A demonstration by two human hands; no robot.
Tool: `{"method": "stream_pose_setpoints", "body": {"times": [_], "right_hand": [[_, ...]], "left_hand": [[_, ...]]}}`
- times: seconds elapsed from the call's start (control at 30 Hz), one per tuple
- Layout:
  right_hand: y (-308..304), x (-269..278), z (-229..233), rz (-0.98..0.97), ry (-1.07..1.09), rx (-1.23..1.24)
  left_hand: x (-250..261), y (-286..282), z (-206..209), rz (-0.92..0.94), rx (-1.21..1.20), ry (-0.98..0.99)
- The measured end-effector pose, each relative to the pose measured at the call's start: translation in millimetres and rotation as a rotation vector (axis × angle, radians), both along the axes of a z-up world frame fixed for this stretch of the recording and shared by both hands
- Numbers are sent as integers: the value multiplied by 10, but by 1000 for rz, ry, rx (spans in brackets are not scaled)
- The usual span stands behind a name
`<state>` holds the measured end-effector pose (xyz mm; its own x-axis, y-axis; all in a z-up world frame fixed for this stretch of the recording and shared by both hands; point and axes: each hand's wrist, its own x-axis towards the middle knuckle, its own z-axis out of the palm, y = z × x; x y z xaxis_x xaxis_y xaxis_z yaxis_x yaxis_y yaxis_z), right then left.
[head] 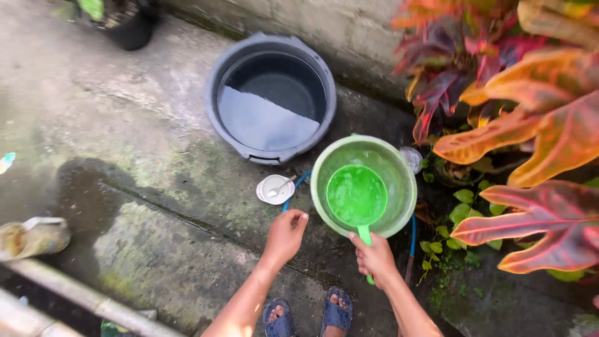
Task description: Watering various potted and garden plants using a plastic scoop and a bucket of water.
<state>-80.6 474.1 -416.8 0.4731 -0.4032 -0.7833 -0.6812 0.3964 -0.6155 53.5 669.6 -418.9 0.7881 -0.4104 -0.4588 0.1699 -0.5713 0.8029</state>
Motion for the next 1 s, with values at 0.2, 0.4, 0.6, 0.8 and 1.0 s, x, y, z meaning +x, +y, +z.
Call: {"method": "stream_pose_setpoints", "body": {"times": [0.2,0.4,0.6,0.8,1.0], "right_hand": [[622,25,1180,144,-31,7],[1317,-8,2174,447,-48,-37],[1796,38,2823,820,-83,115],[2292,156,3200,1258,-96,174],[2837,69,3244,1684,-204,132]], "left_hand": [[-275,879,572,266,-28,-73],[-632,1817,1255,487,-14,-300],[-1092,2502,2153,846,-41,-222],[-1982,3016,2760,1252,-24,-351],[-3345,3160,3050,1698,63,-423]]}}
